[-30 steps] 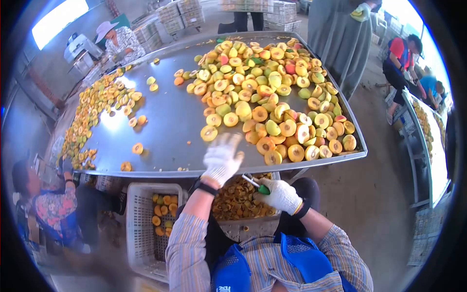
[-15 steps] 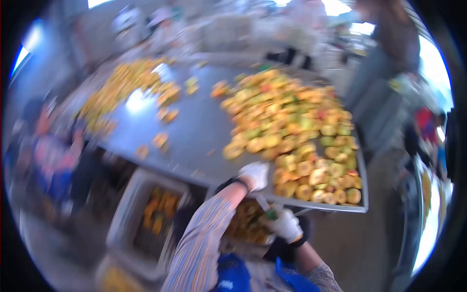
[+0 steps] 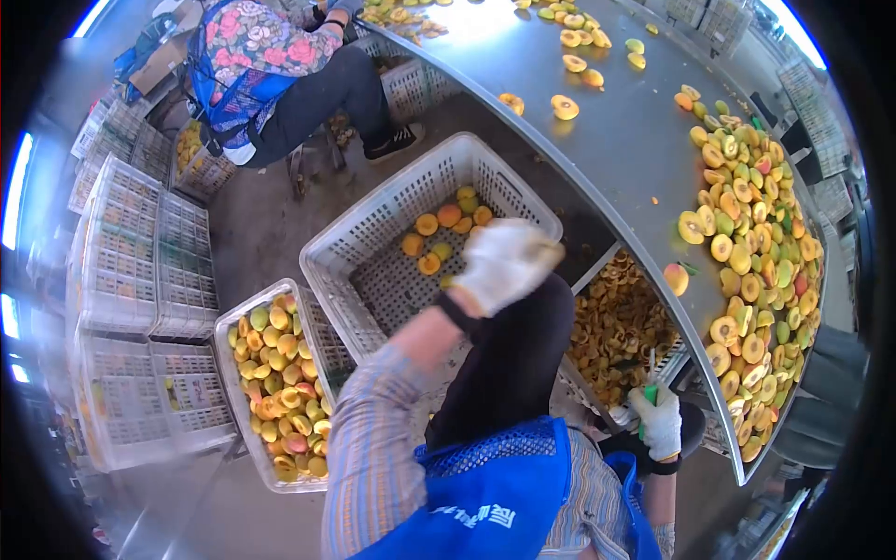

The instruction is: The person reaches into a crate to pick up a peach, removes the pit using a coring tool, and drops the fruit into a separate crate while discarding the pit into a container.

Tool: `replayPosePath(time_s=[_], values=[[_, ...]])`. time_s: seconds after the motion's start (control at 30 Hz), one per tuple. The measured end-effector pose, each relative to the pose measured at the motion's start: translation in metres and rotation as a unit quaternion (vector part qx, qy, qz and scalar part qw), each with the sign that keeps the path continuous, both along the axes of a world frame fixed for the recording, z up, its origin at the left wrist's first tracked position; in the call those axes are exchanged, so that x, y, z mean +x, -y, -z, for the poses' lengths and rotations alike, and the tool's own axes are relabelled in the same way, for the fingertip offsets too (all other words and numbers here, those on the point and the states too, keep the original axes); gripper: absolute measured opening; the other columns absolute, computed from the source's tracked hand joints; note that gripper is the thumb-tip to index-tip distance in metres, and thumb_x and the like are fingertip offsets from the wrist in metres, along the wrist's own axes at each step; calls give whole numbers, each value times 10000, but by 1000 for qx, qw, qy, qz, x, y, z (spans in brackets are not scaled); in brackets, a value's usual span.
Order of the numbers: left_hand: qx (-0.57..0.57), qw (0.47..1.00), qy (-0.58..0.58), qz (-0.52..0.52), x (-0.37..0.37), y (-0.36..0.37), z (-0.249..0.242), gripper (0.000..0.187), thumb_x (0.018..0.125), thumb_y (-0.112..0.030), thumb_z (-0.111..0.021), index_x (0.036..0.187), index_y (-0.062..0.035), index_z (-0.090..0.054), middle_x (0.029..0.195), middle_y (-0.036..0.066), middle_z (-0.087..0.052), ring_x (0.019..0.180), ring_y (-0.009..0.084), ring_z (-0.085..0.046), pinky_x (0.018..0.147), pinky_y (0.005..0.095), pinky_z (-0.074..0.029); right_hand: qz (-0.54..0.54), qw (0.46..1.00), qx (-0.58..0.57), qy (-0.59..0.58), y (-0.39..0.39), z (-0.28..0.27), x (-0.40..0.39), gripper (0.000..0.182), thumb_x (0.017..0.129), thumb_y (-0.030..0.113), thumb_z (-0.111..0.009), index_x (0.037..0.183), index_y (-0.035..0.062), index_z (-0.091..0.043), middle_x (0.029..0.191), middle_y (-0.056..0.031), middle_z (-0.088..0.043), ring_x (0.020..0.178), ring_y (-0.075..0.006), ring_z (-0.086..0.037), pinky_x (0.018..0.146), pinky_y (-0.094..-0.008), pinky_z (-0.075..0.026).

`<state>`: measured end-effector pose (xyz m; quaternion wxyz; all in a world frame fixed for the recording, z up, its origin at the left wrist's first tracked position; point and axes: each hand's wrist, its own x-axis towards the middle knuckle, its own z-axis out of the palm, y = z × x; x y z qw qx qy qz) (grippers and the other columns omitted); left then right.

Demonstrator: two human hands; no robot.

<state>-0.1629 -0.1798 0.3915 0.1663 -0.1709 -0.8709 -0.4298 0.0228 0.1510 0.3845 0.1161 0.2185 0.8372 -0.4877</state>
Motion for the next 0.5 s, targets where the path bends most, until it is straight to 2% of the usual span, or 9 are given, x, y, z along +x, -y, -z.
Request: replayPosePath(time_s=[0.03, 0.07, 0.1, 0.13, 0.2, 0.3, 0.4, 0.43, 0.5], values=[[-66, 997, -17, -29, -10, 47, 34, 266, 846, -341, -647, 752, -102, -717, 817, 122, -700, 796, 325, -677, 717, 450, -541, -25, 999, 22, 21, 6, 6, -2, 260, 843, 211, -727, 940, -11, -633, 630, 29, -487, 586, -65, -453, 538, -275, -398], [-96, 979, 87, -158, -12, 85, 56, 269, 859, -343, -628, 824, -101, -739, 854, 140, -708, 831, 342, -679, 742, 454, -538, -50, 997, 44, 43, 14, 10, -6, 263, 842, 215, -728, 925, -12, -626, 625, 27, -480, 585, -69, -450, 536, -278, -393], [-207, 921, 240, -227, -18, 124, 71, 271, 865, -323, -607, 916, -95, -745, 941, 169, -719, 919, 362, -682, 812, 462, -534, -67, 993, 56, 84, 32, -5, -16, 259, 841, 229, -727, 912, -2, -633, 615, 21, -476, 593, -67, -451, 537, -284, -385], [-184, 886, 329, -269, -18, 158, 92, 309, 859, -296, -588, 1031, -79, -725, 1039, 202, -709, 1023, 374, -669, 893, 459, -521, -91, 986, 76, 116, 36, 0, -22, 279, 838, 253, -726, 926, 1, -647, 605, -17, -500, 585, -92, -456, 544, -308, -402], [-197, 855, 368, -307, -13, 210, 155, 378, 854, -295, -585, 1167, -109, -682, 1136, 231, -681, 1105, 374, -642, 951, 451, -504, -121, 981, 78, 128, 37, 20, -28, 301, 832, 275, -728, 915, -2, -644, 615, -73, -550, 575, -142, -519, 567, -339, -439], [-203, 809, 449, -319, -18, 219, 204, 414, 835, -224, -573, 1220, -100, -656, 1161, 217, -678, 1137, 374, -622, 977, 430, -488, -124, 975, 83, 162, 45, 34, -43, 286, 846, 232, -683, 946, -31, -638, 626, -41, -583, 574, -116, -567, 538, -310, -451], [-217, 798, 485, -286, -35, 190, 226, 444, 857, -208, -568, 1291, -131, -622, 1213, 202, -664, 1141, 370, -622, 987, 433, -489, -115, 971, 97, 186, 35, 51, -45, 288, 849, 223, -681, 973, -34, -639, 643, -57, -621, 546, -127, -599, 506, -310, -474], [-226, 801, 484, -269, -41, 183, 240, 487, 881, -204, -561, 1367, -172, -568, 1248, 185, -647, 1136, 364, -623, 980, 459, -493, -85, 969, 55, 224, 33, 53, -47, 303, 850, 210, -674, 1042, -23, -654, 633, -55, -620, 511, -127, -591, 478, -299, -480], [-239, 796, 496, -253, -52, 169, 264, 458, 894, -209, -557, 1350, -174, -574, 1246, 178, -644, 1126, 366, -625, 960, 472, -497, -72, 962, 57, 255, 34, 53, -56, 314, 851, 206, -672, 1071, -18, -657, 628, -56, -618, 505, -130, -595, 473, -295, -486]])
